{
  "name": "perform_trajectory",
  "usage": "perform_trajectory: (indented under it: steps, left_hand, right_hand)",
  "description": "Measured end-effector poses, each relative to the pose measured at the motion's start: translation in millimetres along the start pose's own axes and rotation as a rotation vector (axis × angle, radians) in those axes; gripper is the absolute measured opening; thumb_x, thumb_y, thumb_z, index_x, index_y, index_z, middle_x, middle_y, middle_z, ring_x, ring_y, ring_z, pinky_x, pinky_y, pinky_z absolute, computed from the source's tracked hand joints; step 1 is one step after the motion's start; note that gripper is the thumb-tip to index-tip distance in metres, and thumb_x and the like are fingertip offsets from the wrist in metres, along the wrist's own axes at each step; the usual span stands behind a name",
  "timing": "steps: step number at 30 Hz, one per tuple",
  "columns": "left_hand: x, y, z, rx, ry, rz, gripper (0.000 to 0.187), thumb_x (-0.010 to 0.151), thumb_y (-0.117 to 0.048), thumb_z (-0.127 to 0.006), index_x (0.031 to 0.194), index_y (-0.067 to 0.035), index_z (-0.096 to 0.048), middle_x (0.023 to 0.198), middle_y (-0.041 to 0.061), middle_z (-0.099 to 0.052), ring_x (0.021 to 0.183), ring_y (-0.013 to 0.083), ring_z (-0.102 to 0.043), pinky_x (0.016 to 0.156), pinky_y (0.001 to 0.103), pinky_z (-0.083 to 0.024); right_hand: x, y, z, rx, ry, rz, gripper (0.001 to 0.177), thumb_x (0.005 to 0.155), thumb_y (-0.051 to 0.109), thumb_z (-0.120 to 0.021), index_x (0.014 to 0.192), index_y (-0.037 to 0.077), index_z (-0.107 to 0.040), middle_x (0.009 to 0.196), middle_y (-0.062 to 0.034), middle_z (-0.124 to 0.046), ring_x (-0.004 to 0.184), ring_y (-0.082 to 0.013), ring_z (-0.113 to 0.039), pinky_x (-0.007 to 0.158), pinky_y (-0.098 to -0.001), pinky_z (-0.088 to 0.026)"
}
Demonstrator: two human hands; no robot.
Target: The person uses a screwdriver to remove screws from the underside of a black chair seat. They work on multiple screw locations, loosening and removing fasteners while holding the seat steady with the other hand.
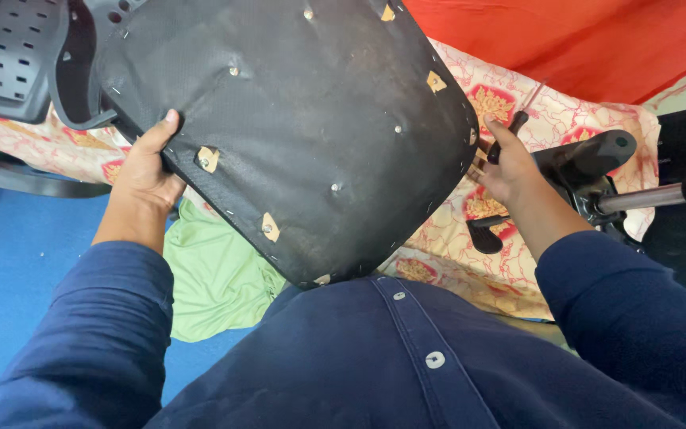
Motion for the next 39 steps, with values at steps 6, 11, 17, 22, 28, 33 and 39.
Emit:
perform_trajectory:
  steps: [6,11,17,22,28,33,39]
  left_hand:
    - [24.0,-35.2,16.5,0.047,0.032,0.045,0.04,0.096,-0.023,-0.074,0.129,-0.003,-0.063,0.127,0.013,-0.07,0.118,0.0294,-0.069,0.104,0.049,-0.054]
    - [49.9,-55.1,26.4,0.136,0.086,0.091,0.042,0.095,-0.022,-0.074,0.132,-0.006,-0.063,0.128,0.01,-0.069,0.12,0.0273,-0.068,0.105,0.048,-0.054]
    - [80.7,-62.5,29.3,0.149,0.042,0.173,0.044,0.096,-0.022,-0.075,0.134,-0.005,-0.061,0.128,0.01,-0.069,0.117,0.0274,-0.068,0.101,0.047,-0.055]
    - [99.2,-72.5,23.7,0.235,0.127,0.151,0.051,0.096,-0.017,-0.075,0.142,-0.009,-0.055,0.129,0.009,-0.068,0.118,0.0276,-0.068,0.1,0.048,-0.057]
    - [133.5,-79.9,-8.0,0.389,0.204,0.143,0.057,0.093,-0.012,-0.074,0.146,-0.011,-0.052,0.127,0.008,-0.068,0.115,0.0264,-0.068,0.093,0.049,-0.057]
    - [165.1,-72.3,-41.5,0.45,0.243,0.101,0.055,0.093,-0.009,-0.077,0.143,-0.007,-0.053,0.13,0.01,-0.068,0.116,0.0247,-0.071,0.096,0.042,-0.063]
    - [208.0,-51.7,-75.5,0.608,0.228,0.142,0.05,0.092,-0.01,-0.078,0.138,-0.004,-0.058,0.123,0.011,-0.07,0.105,0.0243,-0.072,0.085,0.044,-0.062]
  right_hand:
    - [-4.9,-23.7,-13.4,-0.137,0.021,0.052,0.029,0.097,0.035,-0.076,0.101,0.013,-0.058,0.092,0.0003,-0.066,0.083,-0.0153,-0.062,0.077,-0.031,-0.051]
    - [-30.6,-36.2,-20.9,-0.188,-0.056,0.032,0.025,0.088,0.026,-0.077,0.101,0.015,-0.06,0.089,0.0005,-0.064,0.081,-0.0157,-0.062,0.075,-0.034,-0.051]
    - [-54.8,-40.9,-23.3,-0.281,-0.163,0.034,0.033,0.082,0.02,-0.082,0.095,0.018,-0.051,0.09,0.0025,-0.064,0.083,-0.0126,-0.063,0.077,-0.0349,-0.051]
    - [-69.0,-52.9,-26.5,-0.326,-0.107,0.005,0.035,0.084,0.012,-0.084,0.093,0.016,-0.05,0.089,-0.0012,-0.062,0.077,-0.0164,-0.058,0.085,-0.04,-0.057]
    - [-96.0,-79.2,-34.4,-0.406,-0.116,-0.03,0.033,0.079,0.003,-0.076,0.109,0.012,-0.065,0.1,-0.0038,-0.072,0.095,-0.0195,-0.071,0.088,-0.0412,-0.059]
    - [-107.1,-102.9,-43.0,-0.437,-0.164,-0.004,0.032,0.077,0.002,-0.08,0.108,0.006,-0.069,0.097,-0.0055,-0.074,0.091,-0.0196,-0.072,0.085,-0.0384,-0.062]
    - [-127.6,-139.4,-44.9,-0.341,-0.324,0.122,0.033,0.077,0.008,-0.085,0.102,0.003,-0.063,0.089,-0.0055,-0.071,0.079,-0.0157,-0.071,0.071,-0.0337,-0.06]
Point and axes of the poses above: each hand's wrist, its own x-axis towards the middle knuckle, its own z-axis out of the back of the hand, y = z × x, the point moved 2 cm from there along x, towards the middle knuckle
